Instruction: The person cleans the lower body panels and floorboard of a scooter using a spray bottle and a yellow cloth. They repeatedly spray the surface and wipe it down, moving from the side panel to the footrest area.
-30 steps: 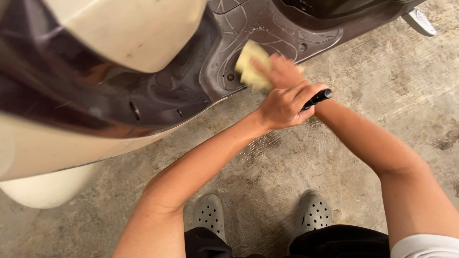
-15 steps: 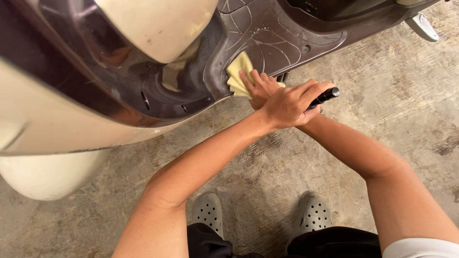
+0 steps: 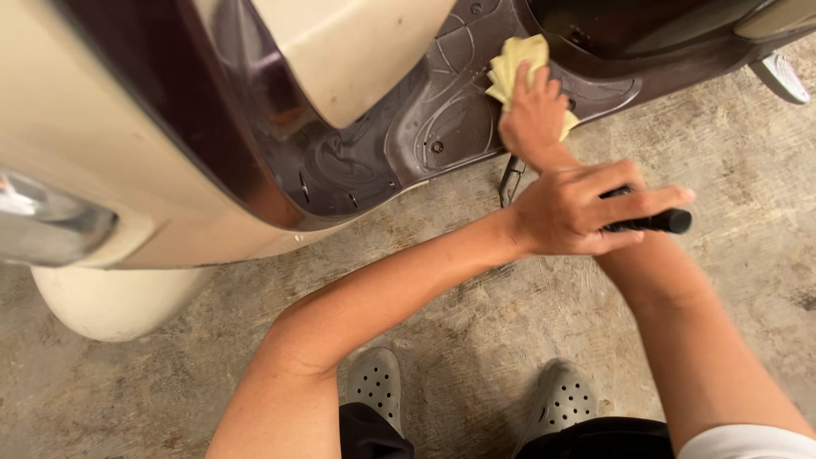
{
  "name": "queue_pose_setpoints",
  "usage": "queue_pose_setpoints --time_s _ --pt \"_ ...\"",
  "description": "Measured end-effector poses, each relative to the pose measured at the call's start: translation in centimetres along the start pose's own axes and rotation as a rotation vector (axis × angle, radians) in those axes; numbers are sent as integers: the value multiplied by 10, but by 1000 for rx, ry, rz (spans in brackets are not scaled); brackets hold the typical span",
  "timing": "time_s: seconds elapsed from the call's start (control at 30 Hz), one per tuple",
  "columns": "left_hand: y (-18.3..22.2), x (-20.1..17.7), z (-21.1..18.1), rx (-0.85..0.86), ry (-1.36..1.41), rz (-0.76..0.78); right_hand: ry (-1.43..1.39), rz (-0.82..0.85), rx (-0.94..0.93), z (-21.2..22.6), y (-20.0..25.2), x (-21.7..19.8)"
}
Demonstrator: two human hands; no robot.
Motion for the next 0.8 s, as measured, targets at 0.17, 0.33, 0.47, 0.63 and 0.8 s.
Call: queue_pose_setpoints --time_s 0.17,0.33,0.47,0.63,0.8 --pt "-13 -6 -7 -28 -8 0 -58 -191 -368 68 43 -31" --pt "-10 -9 -7 -18 -64 54 -74 -123 -890 75 85 -36" --pt "-5 3 -1 13 -34 33 -150 -218 -494 14 51 -22" --pt "12 -20 -7 -18 -48 33 55 -394 -37 20 3 -20" --pt "6 -27 -14 -36 0 23 -115 -111 -408 115 41 -18"
Point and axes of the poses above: each hand's wrist, its own y-axis away from the middle knuckle, its own x-axis out of the palm, z = x × y, the point moved 4 cm from there along -y, towards the middle knuckle, and after that the axes turned 8 degrees about y, right-handed, at the moved point
